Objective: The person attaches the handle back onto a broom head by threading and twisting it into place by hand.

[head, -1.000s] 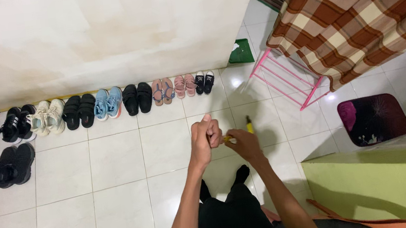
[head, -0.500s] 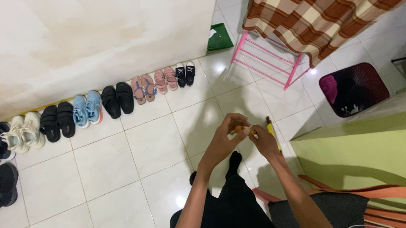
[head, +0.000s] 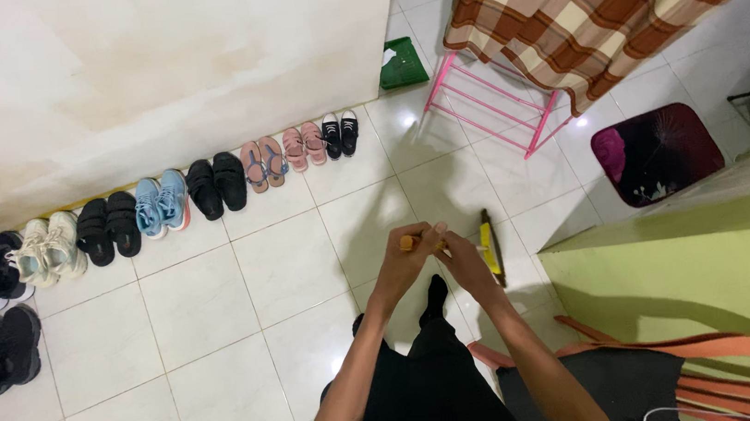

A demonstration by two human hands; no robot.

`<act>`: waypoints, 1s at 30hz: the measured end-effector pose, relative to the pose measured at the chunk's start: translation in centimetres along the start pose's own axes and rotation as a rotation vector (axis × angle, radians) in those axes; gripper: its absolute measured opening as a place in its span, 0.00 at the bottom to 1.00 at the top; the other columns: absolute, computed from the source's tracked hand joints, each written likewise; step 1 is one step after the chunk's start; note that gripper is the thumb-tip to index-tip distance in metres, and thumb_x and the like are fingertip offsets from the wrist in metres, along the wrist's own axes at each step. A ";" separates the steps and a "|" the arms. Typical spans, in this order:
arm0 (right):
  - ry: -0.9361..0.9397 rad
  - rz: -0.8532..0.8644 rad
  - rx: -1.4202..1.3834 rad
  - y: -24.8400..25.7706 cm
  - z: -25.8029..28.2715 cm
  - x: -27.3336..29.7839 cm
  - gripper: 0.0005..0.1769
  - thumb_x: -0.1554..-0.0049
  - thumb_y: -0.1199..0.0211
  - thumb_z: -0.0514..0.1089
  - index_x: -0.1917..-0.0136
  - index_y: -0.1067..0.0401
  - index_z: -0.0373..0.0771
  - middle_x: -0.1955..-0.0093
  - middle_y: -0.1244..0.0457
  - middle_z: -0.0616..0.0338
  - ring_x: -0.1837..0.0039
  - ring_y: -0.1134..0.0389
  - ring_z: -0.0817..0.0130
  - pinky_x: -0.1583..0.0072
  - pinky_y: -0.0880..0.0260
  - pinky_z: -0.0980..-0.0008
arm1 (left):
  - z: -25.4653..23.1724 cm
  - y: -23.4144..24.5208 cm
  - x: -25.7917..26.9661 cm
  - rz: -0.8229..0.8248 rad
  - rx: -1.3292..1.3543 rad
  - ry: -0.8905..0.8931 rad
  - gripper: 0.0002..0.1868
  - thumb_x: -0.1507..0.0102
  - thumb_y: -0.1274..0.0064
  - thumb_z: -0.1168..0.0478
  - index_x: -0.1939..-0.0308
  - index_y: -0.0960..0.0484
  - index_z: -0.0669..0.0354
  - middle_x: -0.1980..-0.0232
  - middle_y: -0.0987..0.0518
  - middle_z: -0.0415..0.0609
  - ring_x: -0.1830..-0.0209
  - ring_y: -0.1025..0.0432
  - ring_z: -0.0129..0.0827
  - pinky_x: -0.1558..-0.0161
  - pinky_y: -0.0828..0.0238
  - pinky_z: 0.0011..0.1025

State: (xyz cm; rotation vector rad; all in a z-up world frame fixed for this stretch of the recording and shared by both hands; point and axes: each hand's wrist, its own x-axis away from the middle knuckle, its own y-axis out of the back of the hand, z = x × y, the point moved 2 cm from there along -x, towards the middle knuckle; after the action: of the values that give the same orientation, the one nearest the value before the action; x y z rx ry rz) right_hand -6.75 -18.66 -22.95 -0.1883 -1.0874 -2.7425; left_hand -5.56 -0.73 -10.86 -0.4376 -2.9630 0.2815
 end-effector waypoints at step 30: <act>-0.073 0.164 -0.342 -1.6 9.7 -0.6 0.11 0.36 0.46 0.43 0.51 0.30 0.33 0.57 0.35 0.55 0.54 0.34 0.66 0.51 0.31 0.64 | -7.6 2.9 2.4 0.122 -0.329 -0.170 0.32 0.26 0.53 0.53 0.81 0.37 0.71 0.81 0.52 0.46 0.80 0.56 0.30 0.75 0.56 0.34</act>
State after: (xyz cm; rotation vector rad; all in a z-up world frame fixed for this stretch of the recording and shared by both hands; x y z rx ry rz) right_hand -6.01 -10.73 -17.13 -0.4084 -0.5790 -2.7677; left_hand -5.82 3.96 -3.81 -0.6644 -3.1624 -0.1704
